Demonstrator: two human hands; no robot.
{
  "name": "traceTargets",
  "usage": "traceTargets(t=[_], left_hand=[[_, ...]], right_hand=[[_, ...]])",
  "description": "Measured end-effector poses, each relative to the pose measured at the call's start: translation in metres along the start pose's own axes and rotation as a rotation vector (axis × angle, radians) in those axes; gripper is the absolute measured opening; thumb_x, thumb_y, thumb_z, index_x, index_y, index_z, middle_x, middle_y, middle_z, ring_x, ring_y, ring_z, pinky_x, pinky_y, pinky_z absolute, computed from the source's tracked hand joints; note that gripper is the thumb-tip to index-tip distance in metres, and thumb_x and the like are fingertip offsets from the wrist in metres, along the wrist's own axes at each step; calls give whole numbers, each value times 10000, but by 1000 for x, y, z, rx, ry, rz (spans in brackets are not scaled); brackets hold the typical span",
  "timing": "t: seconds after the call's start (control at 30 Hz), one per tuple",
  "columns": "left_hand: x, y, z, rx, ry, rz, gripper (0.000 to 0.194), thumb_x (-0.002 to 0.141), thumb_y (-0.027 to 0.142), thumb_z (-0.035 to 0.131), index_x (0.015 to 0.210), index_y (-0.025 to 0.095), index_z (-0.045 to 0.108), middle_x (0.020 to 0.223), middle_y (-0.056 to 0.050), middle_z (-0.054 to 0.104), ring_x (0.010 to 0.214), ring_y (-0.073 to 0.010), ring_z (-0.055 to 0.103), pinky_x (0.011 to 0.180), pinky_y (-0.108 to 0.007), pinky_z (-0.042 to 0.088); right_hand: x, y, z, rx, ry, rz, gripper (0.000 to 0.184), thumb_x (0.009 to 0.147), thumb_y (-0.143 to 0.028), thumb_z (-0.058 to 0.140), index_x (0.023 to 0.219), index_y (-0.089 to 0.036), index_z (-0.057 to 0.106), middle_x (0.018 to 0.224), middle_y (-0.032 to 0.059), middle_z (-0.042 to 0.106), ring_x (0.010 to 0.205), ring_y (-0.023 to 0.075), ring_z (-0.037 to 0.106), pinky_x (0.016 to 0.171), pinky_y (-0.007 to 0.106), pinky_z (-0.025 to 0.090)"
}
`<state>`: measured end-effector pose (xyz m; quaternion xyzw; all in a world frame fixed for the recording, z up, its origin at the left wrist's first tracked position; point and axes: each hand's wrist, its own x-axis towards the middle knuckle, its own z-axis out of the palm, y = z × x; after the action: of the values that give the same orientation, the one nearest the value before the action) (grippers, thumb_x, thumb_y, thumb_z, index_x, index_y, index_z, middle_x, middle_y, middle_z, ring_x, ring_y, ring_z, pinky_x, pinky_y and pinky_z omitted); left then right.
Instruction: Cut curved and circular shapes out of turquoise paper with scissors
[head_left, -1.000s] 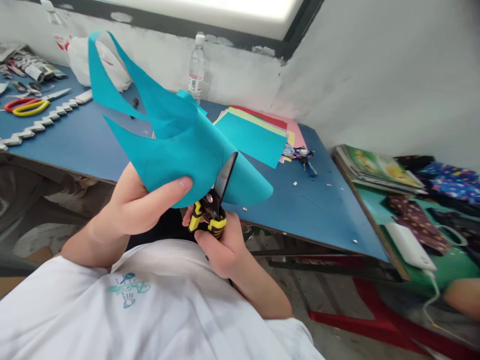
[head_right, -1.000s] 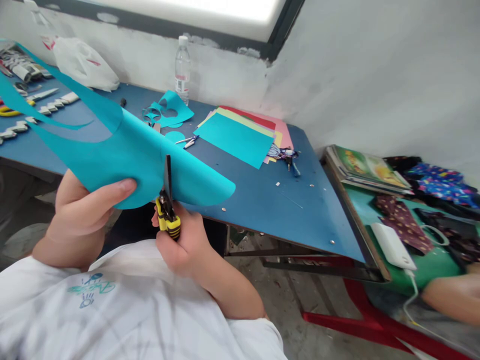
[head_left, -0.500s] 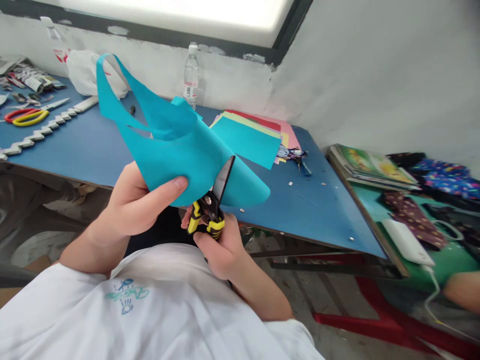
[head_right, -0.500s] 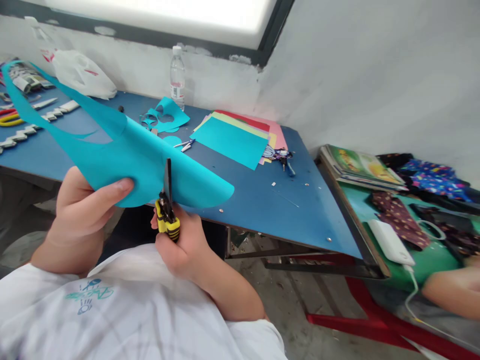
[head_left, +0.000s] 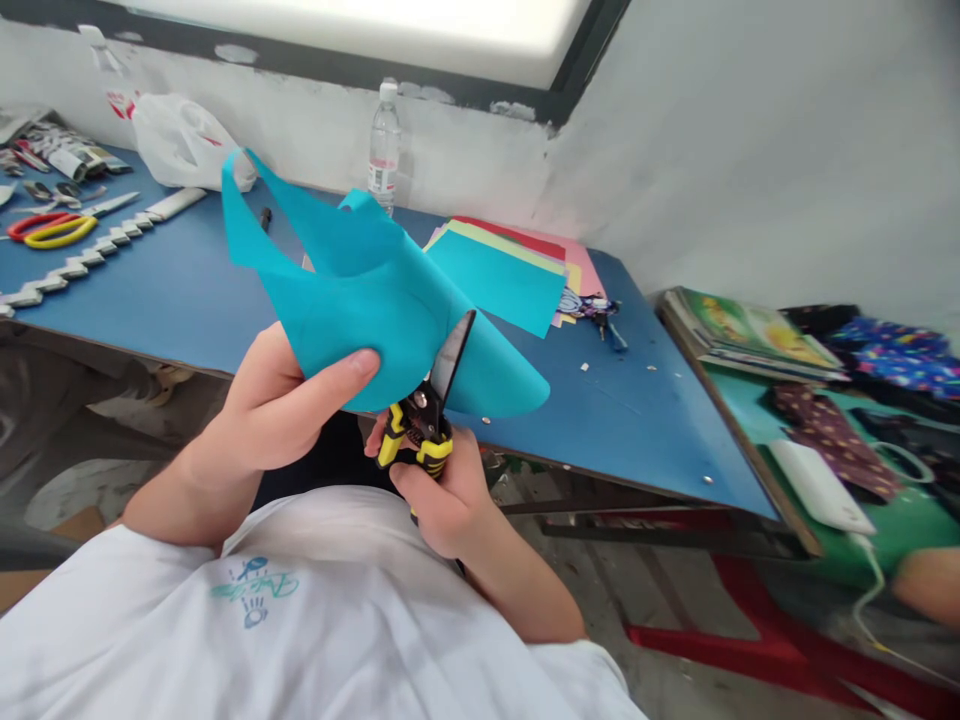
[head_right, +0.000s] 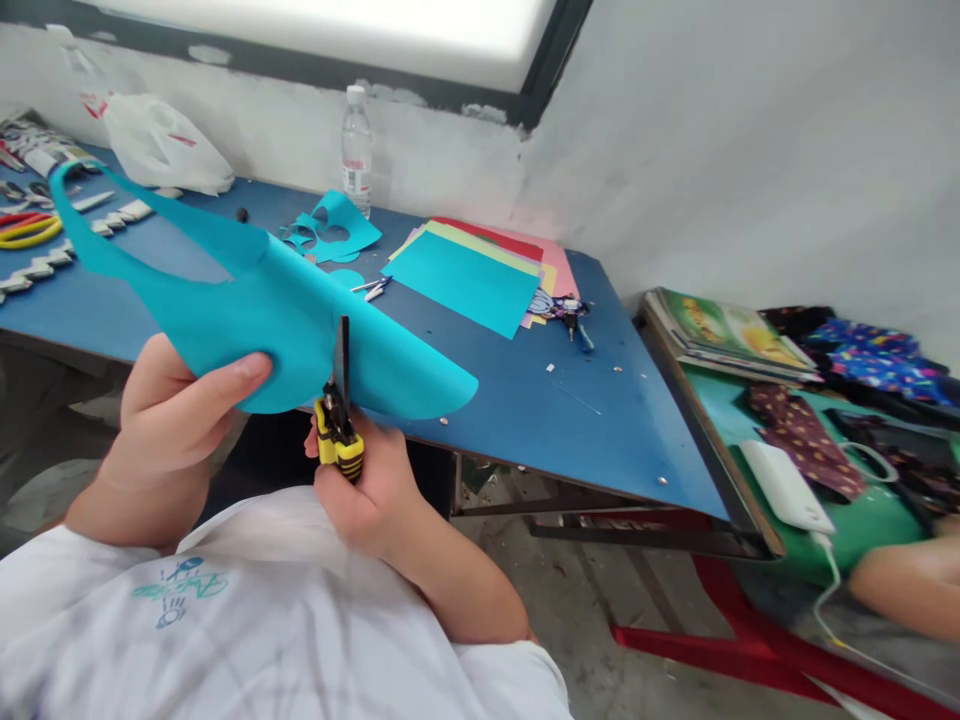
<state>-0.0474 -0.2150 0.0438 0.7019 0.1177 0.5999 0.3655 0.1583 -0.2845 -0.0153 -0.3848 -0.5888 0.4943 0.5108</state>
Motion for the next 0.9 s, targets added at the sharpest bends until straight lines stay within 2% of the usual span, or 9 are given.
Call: traceTargets(t=[0.23, 0.4, 0.57, 0.73, 0.9], left_hand=[[0, 3, 0, -62, -15, -19, 152, 1213, 147, 856, 1152, 242, 959, 1019, 29, 902, 865, -148, 782, 794, -276, 681], [0, 1, -2, -60, -28, 5, 166, 1212, 143, 859, 1229, 252, 983, 1118, 15, 949, 956, -172, 851, 891, -301, 727], [0, 4, -2, -95, -51, -27, 182, 1233, 148, 825, 1205, 260, 965, 1024, 28, 906, 842, -159, 809, 749, -287, 700], [-1, 2, -2, -91, -47, 27, 208, 1222, 84, 834, 1252, 226, 983, 1149, 21, 951, 988, -139, 845, 914, -247, 708], [-1, 2, 0, -80, -24, 38, 228, 1225, 94, 846, 1282, 248, 1004, 1202, 24, 973, 1035, -161, 875, 959, -282, 723]], right_hand=[[1, -1, 1, 1, -6, -13, 231, 768, -290, 752, 972, -310, 859, 991, 41, 919, 1013, 406, 908, 941, 553, 703], [0, -5, 2, 16, 4, 20, 230, 749, -287, 746, 958, -311, 839, 977, 40, 921, 1005, 405, 904, 931, 549, 693], [1, -6, 2, 32, 1, 19, 237, 734, -300, 747, 955, -317, 831, 958, 36, 912, 976, 404, 896, 916, 555, 690], [0, -7, 2, 32, 4, 42, 215, 726, -302, 755, 932, -318, 818, 957, 38, 907, 960, 392, 887, 917, 551, 683], [0, -7, 2, 44, -1, 41, 218, 730, -304, 765, 941, -314, 820, 951, 37, 898, 936, 380, 876, 890, 531, 675]])
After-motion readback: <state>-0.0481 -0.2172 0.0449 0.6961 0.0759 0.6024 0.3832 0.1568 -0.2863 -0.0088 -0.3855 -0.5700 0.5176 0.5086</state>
